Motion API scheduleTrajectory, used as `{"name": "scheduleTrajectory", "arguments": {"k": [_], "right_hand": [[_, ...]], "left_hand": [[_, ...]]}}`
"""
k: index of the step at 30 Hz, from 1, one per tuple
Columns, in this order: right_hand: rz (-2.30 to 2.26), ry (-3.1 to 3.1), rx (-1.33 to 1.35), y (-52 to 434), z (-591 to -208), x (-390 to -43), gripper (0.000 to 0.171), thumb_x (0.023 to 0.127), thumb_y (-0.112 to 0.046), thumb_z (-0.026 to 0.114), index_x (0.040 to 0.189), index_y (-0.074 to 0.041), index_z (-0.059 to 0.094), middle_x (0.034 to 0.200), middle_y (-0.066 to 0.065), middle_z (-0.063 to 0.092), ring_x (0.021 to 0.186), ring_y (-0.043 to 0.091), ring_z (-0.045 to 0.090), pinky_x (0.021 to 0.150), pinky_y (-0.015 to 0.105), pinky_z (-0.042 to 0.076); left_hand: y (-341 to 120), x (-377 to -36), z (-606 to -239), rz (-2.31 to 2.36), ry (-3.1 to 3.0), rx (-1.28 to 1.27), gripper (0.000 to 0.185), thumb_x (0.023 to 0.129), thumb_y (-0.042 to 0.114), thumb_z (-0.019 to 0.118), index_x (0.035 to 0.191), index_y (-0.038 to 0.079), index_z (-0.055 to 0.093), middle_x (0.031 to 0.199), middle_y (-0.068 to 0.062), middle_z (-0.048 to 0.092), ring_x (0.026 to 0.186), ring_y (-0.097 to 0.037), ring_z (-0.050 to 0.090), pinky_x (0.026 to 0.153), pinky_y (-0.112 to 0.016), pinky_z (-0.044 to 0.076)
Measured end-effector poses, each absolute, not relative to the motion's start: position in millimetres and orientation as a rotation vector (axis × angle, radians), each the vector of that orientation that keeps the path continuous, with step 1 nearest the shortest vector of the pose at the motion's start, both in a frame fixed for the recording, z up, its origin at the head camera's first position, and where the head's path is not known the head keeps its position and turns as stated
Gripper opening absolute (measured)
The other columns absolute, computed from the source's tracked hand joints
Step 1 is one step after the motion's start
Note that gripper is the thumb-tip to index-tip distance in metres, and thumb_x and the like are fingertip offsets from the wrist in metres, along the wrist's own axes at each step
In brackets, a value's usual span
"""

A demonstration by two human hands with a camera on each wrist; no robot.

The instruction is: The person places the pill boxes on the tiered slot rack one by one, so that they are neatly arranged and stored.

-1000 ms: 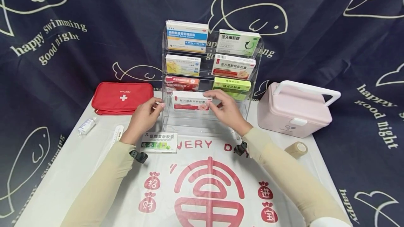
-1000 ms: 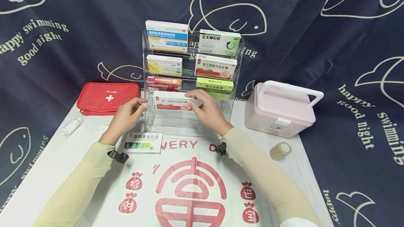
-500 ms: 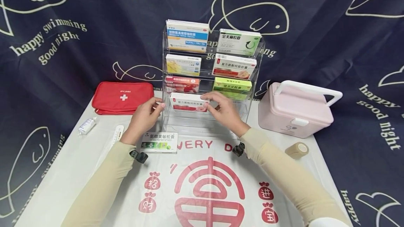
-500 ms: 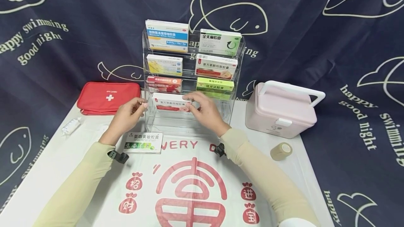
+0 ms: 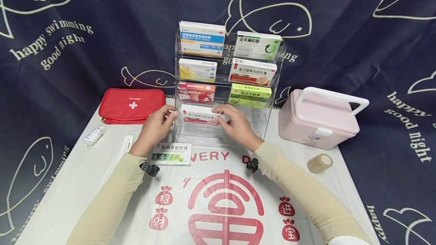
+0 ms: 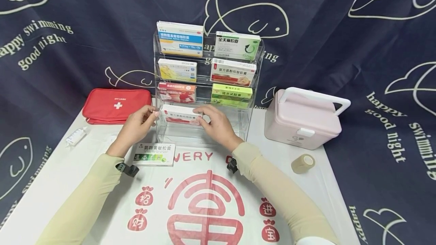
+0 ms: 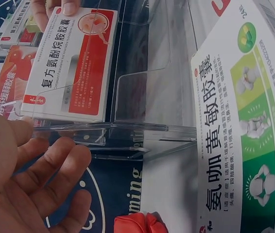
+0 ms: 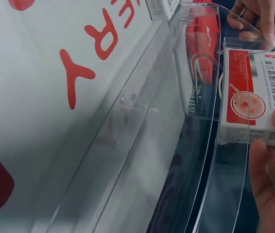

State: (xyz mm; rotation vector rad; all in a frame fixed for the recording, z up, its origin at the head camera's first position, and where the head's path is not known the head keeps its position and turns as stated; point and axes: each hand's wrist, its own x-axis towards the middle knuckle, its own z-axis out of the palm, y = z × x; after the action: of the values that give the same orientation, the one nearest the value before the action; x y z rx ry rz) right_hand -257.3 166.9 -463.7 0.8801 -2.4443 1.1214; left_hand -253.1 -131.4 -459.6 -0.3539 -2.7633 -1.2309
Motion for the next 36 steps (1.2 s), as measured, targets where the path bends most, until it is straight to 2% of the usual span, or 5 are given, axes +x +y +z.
{"name": "scheduleTrajectory", "arguments": {"k": [7, 10, 16, 24, 36], "right_hand": [[0.994, -2.451, 0.864, 164, -465, -253, 0.027, 0.097, -0.01, 0.071, 0.123, -0.017, 0.069, 0.129, 0.003, 0.055, 0.083, 0.012, 0.057, 0.065, 0.025, 0.051], [0.954, -2.456, 0.856, 164, -464, -252, 0.027, 0.097, -0.01, 0.07, 0.123, -0.016, 0.069, 0.13, 0.005, 0.052, 0.08, 0.015, 0.057, 0.067, 0.026, 0.05], [0.917, -2.46, 0.833, 163, -462, -251, 0.027, 0.098, -0.009, 0.069, 0.124, -0.014, 0.07, 0.129, 0.008, 0.052, 0.081, 0.017, 0.057, 0.069, 0.027, 0.05], [0.87, -2.444, 0.843, 160, -460, -252, 0.03, 0.095, -0.004, 0.07, 0.124, -0.012, 0.071, 0.128, 0.009, 0.052, 0.085, 0.018, 0.056, 0.066, 0.027, 0.048], [0.829, -2.435, 0.9, 156, -461, -253, 0.036, 0.094, 0.001, 0.069, 0.128, -0.012, 0.07, 0.126, 0.011, 0.053, 0.105, 0.021, 0.056, 0.082, 0.031, 0.05]], "left_hand": [[-132, -253, -460, -1.227, -2.768, -0.365, 0.032, 0.105, 0.032, 0.059, 0.127, 0.009, 0.061, 0.094, -0.008, 0.068, 0.079, -0.022, 0.067, 0.073, -0.042, 0.046], [-132, -253, -459, -1.228, -2.776, -0.366, 0.032, 0.105, 0.031, 0.059, 0.127, 0.009, 0.061, 0.095, -0.008, 0.069, 0.079, -0.022, 0.067, 0.074, -0.042, 0.046], [-134, -256, -458, -1.201, -2.787, -0.381, 0.033, 0.103, 0.032, 0.061, 0.127, 0.009, 0.063, 0.1, -0.009, 0.069, 0.084, -0.025, 0.063, 0.076, -0.043, 0.047], [-138, -260, -454, -1.207, -2.66, -0.404, 0.021, 0.096, 0.026, 0.071, 0.11, 0.01, 0.07, 0.094, -0.006, 0.071, 0.081, -0.024, 0.063, 0.074, -0.041, 0.046], [-137, -262, -439, -1.286, -2.576, -0.398, 0.02, 0.098, 0.018, 0.068, 0.114, 0.007, 0.07, 0.093, -0.009, 0.071, 0.081, -0.025, 0.064, 0.077, -0.04, 0.049]]}}
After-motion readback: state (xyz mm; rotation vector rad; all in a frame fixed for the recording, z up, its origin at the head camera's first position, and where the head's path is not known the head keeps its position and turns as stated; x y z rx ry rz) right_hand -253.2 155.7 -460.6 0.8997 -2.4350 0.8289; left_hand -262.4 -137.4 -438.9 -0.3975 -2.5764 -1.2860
